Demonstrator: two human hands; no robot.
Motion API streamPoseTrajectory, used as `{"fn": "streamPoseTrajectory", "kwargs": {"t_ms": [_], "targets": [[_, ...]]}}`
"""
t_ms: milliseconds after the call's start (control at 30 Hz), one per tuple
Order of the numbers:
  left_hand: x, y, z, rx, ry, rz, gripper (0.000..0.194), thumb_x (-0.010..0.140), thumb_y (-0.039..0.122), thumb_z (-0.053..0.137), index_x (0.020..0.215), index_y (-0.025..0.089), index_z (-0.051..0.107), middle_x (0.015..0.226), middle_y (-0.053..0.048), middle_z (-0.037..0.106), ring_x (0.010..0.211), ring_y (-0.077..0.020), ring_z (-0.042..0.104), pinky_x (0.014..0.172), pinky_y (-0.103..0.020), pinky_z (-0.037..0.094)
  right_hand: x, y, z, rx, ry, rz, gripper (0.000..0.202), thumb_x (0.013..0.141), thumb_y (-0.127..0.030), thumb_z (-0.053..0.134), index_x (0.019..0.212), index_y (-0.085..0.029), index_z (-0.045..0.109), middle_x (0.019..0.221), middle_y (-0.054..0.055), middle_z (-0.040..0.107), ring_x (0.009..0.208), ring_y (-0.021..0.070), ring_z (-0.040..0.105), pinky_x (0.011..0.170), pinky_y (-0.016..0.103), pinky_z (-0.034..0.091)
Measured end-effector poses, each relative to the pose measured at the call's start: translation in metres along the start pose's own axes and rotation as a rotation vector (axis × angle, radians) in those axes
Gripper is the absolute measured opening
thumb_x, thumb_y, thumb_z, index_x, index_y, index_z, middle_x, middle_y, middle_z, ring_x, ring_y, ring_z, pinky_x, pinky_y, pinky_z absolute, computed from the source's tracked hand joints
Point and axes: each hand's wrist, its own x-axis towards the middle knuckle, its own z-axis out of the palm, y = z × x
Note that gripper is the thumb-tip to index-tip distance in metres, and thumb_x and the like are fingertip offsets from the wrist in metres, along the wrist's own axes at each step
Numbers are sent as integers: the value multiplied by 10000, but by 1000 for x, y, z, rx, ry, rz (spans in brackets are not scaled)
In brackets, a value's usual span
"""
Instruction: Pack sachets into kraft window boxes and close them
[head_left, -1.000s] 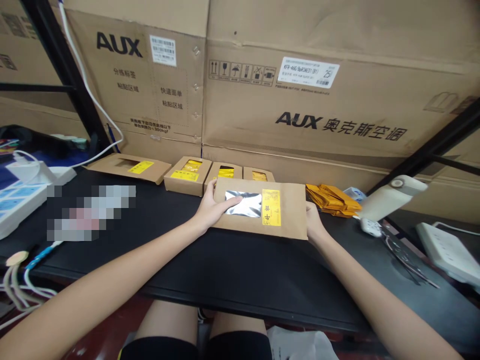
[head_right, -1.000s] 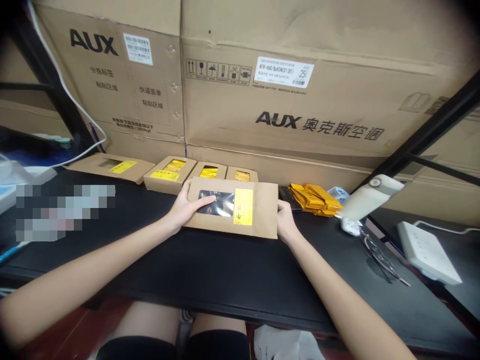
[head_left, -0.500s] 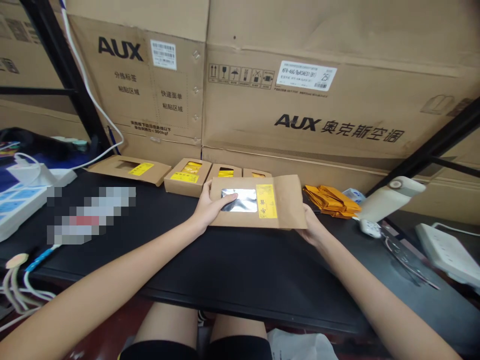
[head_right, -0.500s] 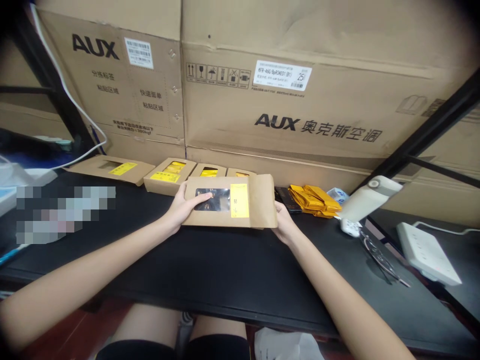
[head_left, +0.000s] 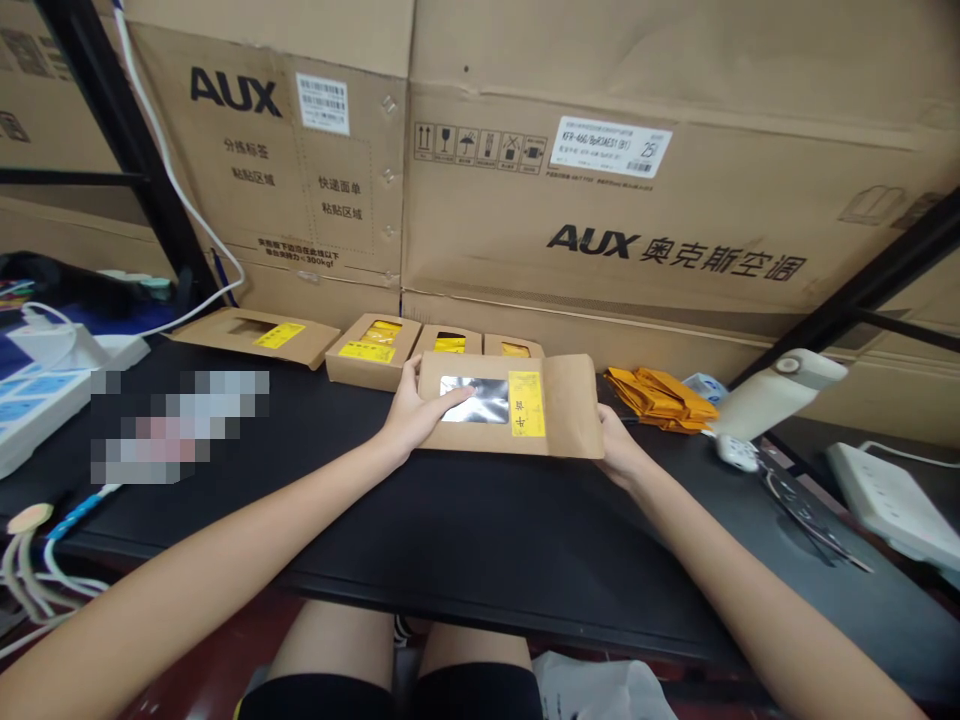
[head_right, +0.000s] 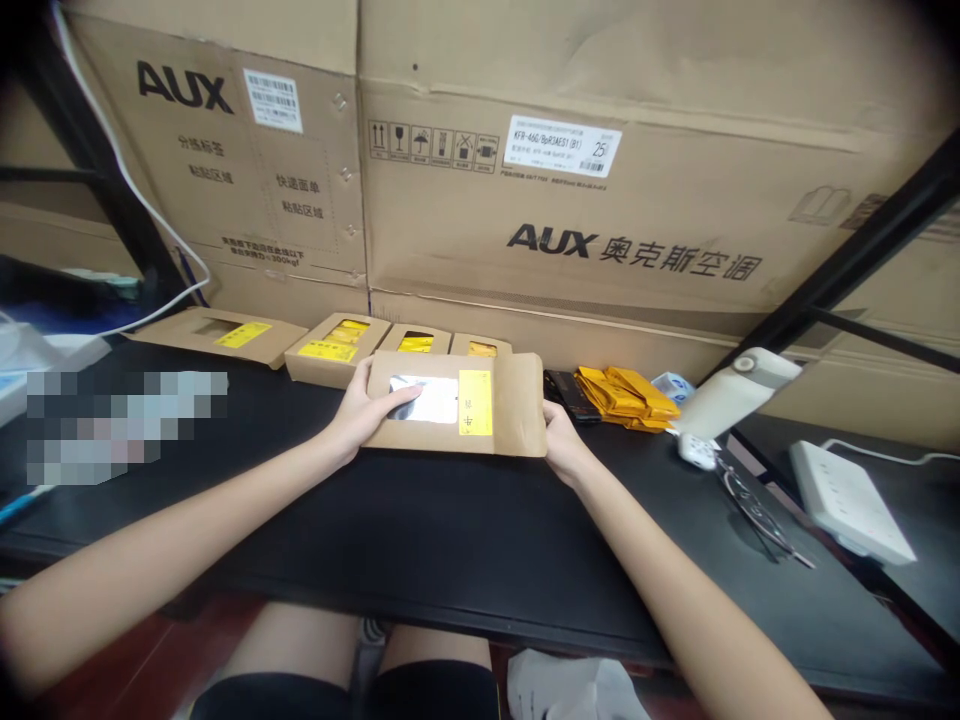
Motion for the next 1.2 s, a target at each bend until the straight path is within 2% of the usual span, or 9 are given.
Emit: {"fn": "streamPoseTrajectory", "kwargs": {"t_ms": [100, 233, 367, 600, 800, 1200], "targets": [[0, 1, 0, 24, -5, 0, 847, 586, 346, 827, 1295, 200, 387, 1217, -121, 592, 1116, -255, 576, 980, -395, 439, 1, 2, -1, -104, -7, -39, 488, 379, -304, 865, 815, -153, 706, 883, 64, 732, 757, 205, 679, 654, 267, 556], [0, 1, 0, 34, -4, 5, 870, 580, 339, 830, 1305, 196, 371, 1236, -128, 581, 1141, -257, 562, 990, -397, 431, 3, 7, -4, -225, -86, -169, 491, 425, -311, 847, 854, -128, 695, 917, 88, 727, 804, 251, 680, 679, 315, 565], [0, 2, 1, 24, -9, 0, 859, 581, 334, 830, 1297, 194, 376, 1245, -126, 576, 1143, -252, 561, 996, -395, 429, 6, 11, -7, -255, -142, -248, 484, 484, -323, 827, 904, -123, 691, 919, 84, 724, 786, 233, 670, 691, 316, 560], [1, -2, 0, 4, -27, 11, 829, 575, 387, 832, 1267, 207, 412, 1242, -118, 578, 1145, -261, 562, 1007, -415, 423, 3, 4, -6, -300, -57, -302, 358, 455, -331, 818, 707, -132, 660, 717, 50, 701, 614, 169, 601, 568, 274, 514], [2, -6, -1, -10, -36, 13, 812, 580, 400, 829, 1257, 213, 422, 1259, -118, 570, 1146, -256, 563, 997, -402, 439, 3, 7, -6, -290, -81, -319, 346, 455, -387, 812, 647, -139, 664, 639, 39, 672, 558, 149, 560, 545, 273, 500], [0, 0, 0, -7, -31, -22, 835, 570, 367, 836, 1266, 199, 407, 1228, -129, 584, 1120, -263, 574, 988, -417, 439, 4, 12, -8, -279, -171, -374, 297, 564, -353, 782, 762, -148, 697, 797, 50, 717, 720, 201, 646, 710, 308, 546]]}}
